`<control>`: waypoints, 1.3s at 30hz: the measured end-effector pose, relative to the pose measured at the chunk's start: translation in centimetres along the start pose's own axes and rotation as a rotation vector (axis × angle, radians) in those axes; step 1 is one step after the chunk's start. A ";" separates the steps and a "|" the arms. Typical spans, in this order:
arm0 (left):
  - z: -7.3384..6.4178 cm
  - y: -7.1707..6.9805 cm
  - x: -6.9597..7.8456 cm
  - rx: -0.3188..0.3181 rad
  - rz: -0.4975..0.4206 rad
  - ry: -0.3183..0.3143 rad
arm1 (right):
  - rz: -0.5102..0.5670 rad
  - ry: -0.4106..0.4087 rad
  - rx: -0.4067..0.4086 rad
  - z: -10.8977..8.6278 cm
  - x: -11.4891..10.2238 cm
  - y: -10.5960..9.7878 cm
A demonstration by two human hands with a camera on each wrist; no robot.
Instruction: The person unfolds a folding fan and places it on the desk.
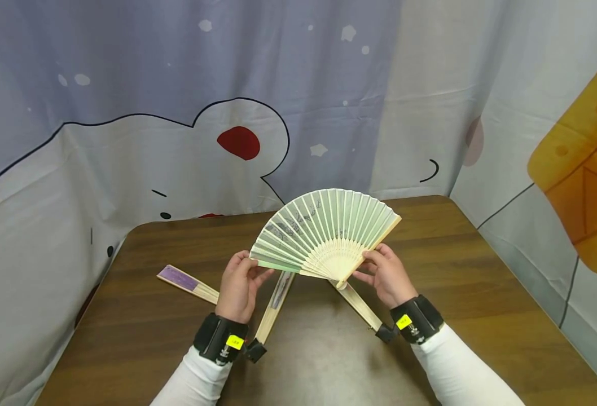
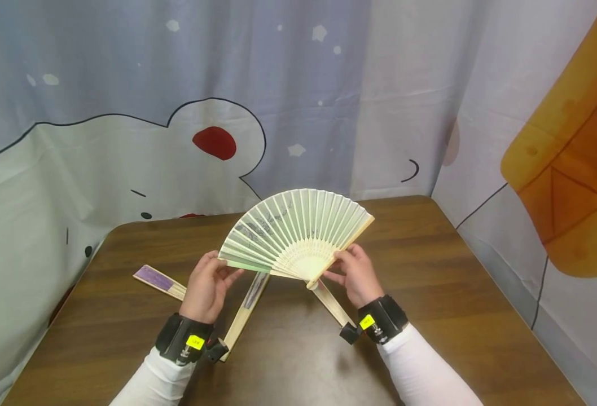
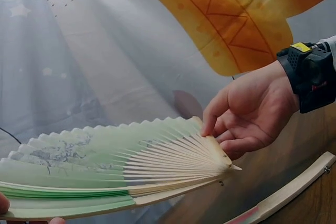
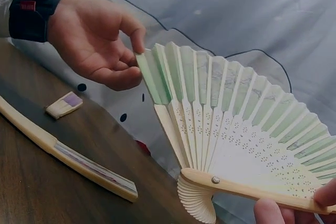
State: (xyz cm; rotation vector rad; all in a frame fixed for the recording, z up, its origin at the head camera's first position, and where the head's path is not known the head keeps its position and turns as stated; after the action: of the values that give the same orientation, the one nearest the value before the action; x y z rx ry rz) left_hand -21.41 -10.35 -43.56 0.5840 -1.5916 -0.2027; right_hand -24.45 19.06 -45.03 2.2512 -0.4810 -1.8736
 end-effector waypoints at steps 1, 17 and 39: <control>0.0 0.0 -0.1 0.001 -0.003 0.002 | 0.006 -0.001 0.004 0.0 0.0 0.0; 0.0 -0.1 -0.6 0.012 -0.041 0.018 | 0.103 0.008 0.029 0.5 -0.1 -0.6; 0.0 0.6 -2.8 0.000 0.513 0.277 | 0.180 0.010 0.120 2.1 -0.7 -2.7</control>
State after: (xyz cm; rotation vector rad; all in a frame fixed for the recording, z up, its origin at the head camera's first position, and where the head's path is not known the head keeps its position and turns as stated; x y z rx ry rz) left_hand -21.59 -8.48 -45.78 0.1783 -1.4180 0.2524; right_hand -26.23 21.95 -45.70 2.2049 -0.7860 -1.7866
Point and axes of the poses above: each hand's wrist, its own z-axis towards the middle knuckle, its own y-axis out of the palm, x = y × z, the point moved 1 cm from there along z, towards the middle knuckle, and after that the axes turned 6 degrees about x, right-handed, at the moved point
